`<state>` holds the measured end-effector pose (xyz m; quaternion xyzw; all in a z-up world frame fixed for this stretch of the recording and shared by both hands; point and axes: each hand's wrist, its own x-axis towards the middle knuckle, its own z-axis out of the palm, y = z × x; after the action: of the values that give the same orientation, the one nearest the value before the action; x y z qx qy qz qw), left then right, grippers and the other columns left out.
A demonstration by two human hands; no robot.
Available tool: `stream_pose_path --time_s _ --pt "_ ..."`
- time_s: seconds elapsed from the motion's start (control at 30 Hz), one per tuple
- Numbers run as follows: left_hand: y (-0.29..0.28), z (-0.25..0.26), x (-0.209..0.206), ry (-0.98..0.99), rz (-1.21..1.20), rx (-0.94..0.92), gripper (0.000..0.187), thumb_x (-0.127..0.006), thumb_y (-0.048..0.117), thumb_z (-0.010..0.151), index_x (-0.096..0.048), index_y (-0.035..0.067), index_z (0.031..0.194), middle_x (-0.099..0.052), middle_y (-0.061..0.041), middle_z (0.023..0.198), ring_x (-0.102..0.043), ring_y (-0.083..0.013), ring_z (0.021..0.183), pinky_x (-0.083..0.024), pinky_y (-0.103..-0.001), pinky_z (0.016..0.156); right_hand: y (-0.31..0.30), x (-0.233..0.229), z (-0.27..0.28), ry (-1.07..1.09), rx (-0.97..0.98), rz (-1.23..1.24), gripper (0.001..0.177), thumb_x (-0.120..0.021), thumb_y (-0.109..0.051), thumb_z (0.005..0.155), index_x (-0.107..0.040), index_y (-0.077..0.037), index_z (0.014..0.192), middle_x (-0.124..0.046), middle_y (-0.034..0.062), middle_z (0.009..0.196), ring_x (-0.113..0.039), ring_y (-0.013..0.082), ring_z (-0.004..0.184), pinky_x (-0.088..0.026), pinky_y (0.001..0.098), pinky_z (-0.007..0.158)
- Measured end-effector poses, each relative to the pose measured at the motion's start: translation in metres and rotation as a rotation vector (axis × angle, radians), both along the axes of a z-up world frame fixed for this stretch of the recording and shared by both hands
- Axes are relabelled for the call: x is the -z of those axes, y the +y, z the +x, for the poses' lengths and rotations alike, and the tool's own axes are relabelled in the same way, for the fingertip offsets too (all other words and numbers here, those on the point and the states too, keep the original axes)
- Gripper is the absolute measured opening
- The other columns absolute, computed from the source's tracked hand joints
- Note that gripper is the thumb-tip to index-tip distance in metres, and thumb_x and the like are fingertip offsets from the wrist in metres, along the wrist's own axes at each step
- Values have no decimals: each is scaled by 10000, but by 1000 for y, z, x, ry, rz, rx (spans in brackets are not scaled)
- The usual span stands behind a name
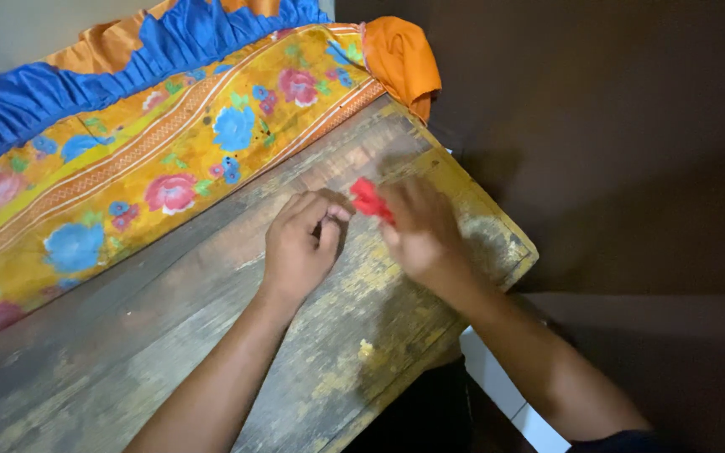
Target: The person wipes a wooden table surface using a red cloth. The camera is positioned overhead, showing both hands as the right hand scrubs the table while the left hand rests nearby. The table has a colorful fabric draped along one edge.
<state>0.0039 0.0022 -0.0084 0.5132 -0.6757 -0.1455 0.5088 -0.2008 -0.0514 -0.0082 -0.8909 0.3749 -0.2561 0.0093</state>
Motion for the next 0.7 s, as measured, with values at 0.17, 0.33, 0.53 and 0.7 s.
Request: stream_pose_path --time_s 0.17,0.33,0.53,0.7 --pt "-3 1 6 -3 7 -19 168 -615 40 887 -659 174 796 -646 -59 758 -664 -331 798 -544 -444 741 -18 6 -12 66 -12 -100 368 -733 -207 855 -619 -108 1191 -548 126 964 -599 364 874 -515 501 662" --pt "-6 -3 9 -70 -6 5 139 -614 83 906 -658 198 842 -672 -28 813 -669 -303 853 -541 -434 773 -67 29 -59 142 186 -9 398 -741 -267 882 -624 -104 1226 -564 168 985 -608 432 882 -509 580 696" --pt "2 -11 4 -365 -39 151 288 -499 155 996 -706 119 1192 -705 -93 1170 -611 -344 1164 -443 -496 998 -70 21 -74 54 322 76 314 -694 -233 975 -583 -91 1232 -547 193 1062 -597 480 974 -495 593 774" --pt "5 -19 1 -711 37 101 400 -479 228 964 -636 139 1321 -598 -36 1354 -507 -276 1250 -413 -462 992 -62 23 -82 -161 305 115 328 -749 -189 946 -597 -71 1211 -519 179 1045 -560 447 948 -463 539 798"
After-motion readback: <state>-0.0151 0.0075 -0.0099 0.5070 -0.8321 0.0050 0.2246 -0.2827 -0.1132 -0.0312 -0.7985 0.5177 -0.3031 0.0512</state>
